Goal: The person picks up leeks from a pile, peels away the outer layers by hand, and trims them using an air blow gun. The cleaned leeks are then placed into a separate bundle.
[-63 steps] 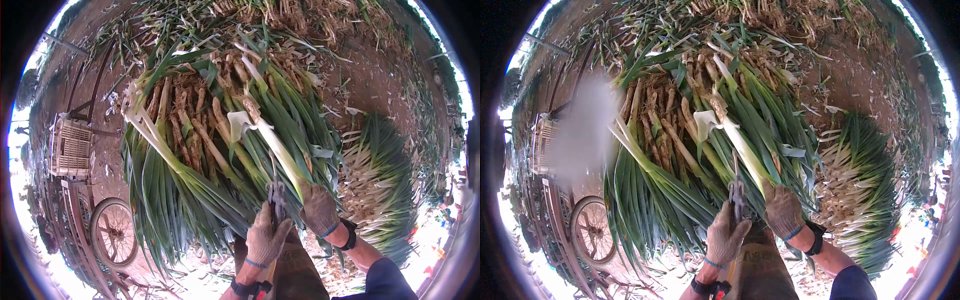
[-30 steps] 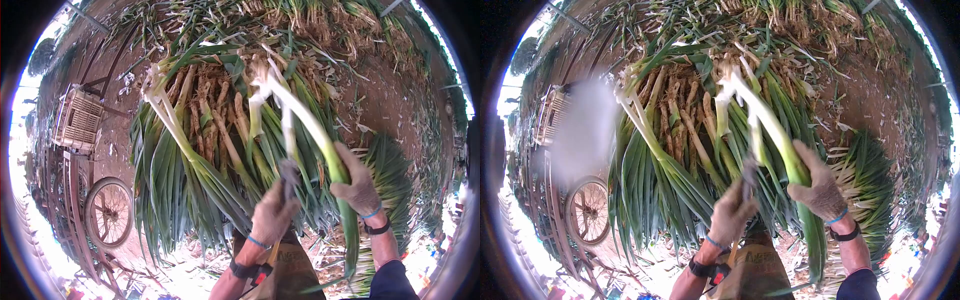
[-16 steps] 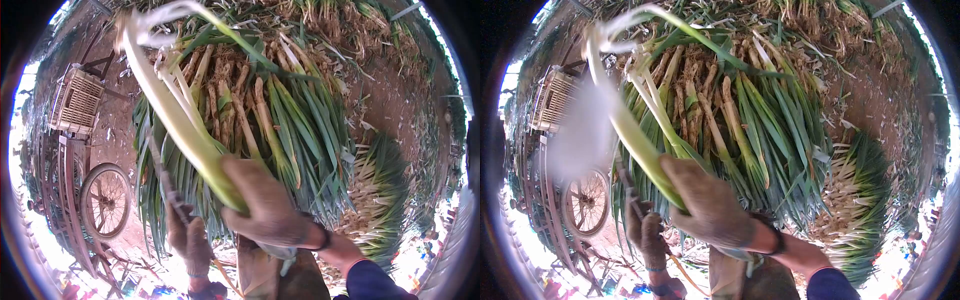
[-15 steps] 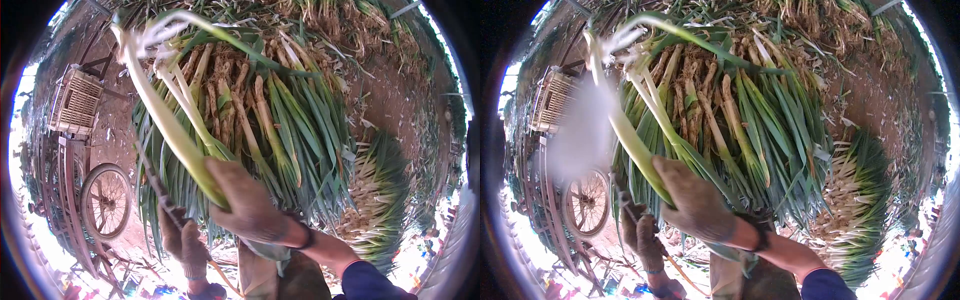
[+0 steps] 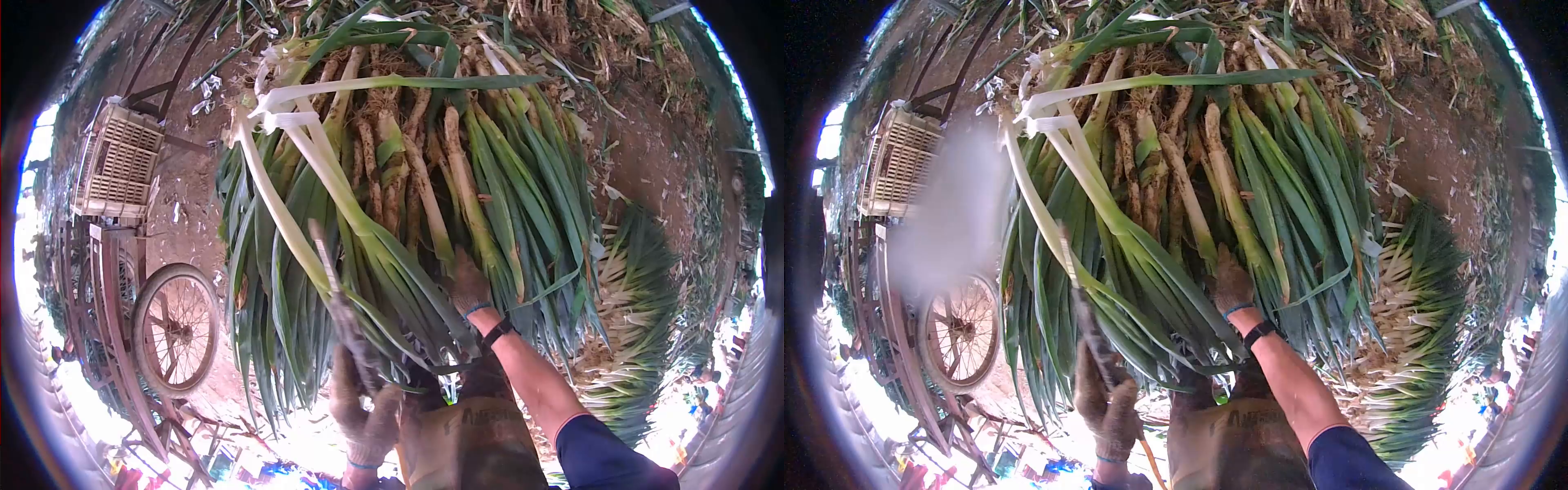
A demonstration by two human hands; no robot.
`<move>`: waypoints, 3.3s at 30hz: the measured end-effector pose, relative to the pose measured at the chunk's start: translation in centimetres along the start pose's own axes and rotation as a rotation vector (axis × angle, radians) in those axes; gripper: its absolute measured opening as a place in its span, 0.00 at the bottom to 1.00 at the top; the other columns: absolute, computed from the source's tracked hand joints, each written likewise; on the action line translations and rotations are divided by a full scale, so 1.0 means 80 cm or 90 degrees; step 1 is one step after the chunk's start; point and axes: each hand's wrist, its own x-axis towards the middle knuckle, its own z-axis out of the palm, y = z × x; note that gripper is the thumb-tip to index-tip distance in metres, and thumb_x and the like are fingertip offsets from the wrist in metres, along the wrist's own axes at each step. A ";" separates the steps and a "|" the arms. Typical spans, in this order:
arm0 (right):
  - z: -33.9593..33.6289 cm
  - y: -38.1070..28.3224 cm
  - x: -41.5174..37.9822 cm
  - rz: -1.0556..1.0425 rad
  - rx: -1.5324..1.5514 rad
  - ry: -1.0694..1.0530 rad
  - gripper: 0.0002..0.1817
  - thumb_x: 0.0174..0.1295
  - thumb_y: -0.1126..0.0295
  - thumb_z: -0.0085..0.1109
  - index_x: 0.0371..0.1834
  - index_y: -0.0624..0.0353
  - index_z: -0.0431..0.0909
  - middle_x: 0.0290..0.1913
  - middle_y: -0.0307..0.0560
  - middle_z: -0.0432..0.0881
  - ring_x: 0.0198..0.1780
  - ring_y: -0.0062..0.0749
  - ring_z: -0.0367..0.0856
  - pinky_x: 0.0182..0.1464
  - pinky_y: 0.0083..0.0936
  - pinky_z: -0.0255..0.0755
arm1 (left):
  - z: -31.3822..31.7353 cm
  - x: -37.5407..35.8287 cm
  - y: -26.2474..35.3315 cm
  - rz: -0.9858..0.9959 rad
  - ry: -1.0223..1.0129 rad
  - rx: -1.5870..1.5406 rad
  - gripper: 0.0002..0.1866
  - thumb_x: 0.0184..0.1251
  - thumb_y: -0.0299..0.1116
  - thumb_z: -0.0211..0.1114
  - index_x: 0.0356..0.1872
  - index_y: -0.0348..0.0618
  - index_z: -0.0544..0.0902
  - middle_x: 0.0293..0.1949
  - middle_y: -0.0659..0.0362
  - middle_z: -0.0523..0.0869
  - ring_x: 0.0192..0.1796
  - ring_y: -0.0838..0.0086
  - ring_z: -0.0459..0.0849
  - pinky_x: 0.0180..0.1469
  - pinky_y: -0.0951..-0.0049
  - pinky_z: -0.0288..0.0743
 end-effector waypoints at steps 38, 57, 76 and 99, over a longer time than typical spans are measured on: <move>-0.287 0.104 -0.042 0.083 0.275 -0.263 0.35 0.57 0.63 0.79 0.66 0.69 0.79 0.55 0.59 0.89 0.57 0.42 0.89 0.63 0.36 0.80 | 0.242 0.103 0.036 -0.116 -0.202 0.229 0.16 0.76 0.40 0.68 0.55 0.39 0.82 0.31 0.61 0.85 0.31 0.79 0.81 0.35 0.71 0.78; -0.460 -0.048 -0.110 0.203 0.606 -0.050 0.42 0.44 0.58 0.81 0.66 0.68 0.83 0.53 0.47 0.90 0.50 0.30 0.89 0.56 0.30 0.83 | 0.128 0.037 0.016 0.021 -0.295 0.438 0.46 0.72 0.51 0.73 0.79 0.30 0.66 0.54 0.34 0.87 0.54 0.37 0.89 0.55 0.47 0.83; -0.494 -0.132 -0.118 0.067 0.605 0.094 0.34 0.55 0.65 0.71 0.68 0.65 0.82 0.50 0.46 0.89 0.45 0.29 0.89 0.47 0.28 0.84 | -0.017 0.064 0.055 0.067 -0.131 0.104 0.41 0.67 0.26 0.74 0.82 0.29 0.68 0.71 0.46 0.83 0.68 0.63 0.84 0.70 0.65 0.78; -0.294 -0.211 0.199 -0.265 0.241 0.079 0.19 0.73 0.59 0.64 0.60 0.57 0.81 0.49 0.53 0.87 0.50 0.48 0.88 0.51 0.43 0.85 | -0.030 -0.020 0.021 0.049 -0.140 0.139 0.51 0.55 0.33 0.84 0.79 0.23 0.69 0.63 0.43 0.88 0.58 0.64 0.90 0.55 0.67 0.85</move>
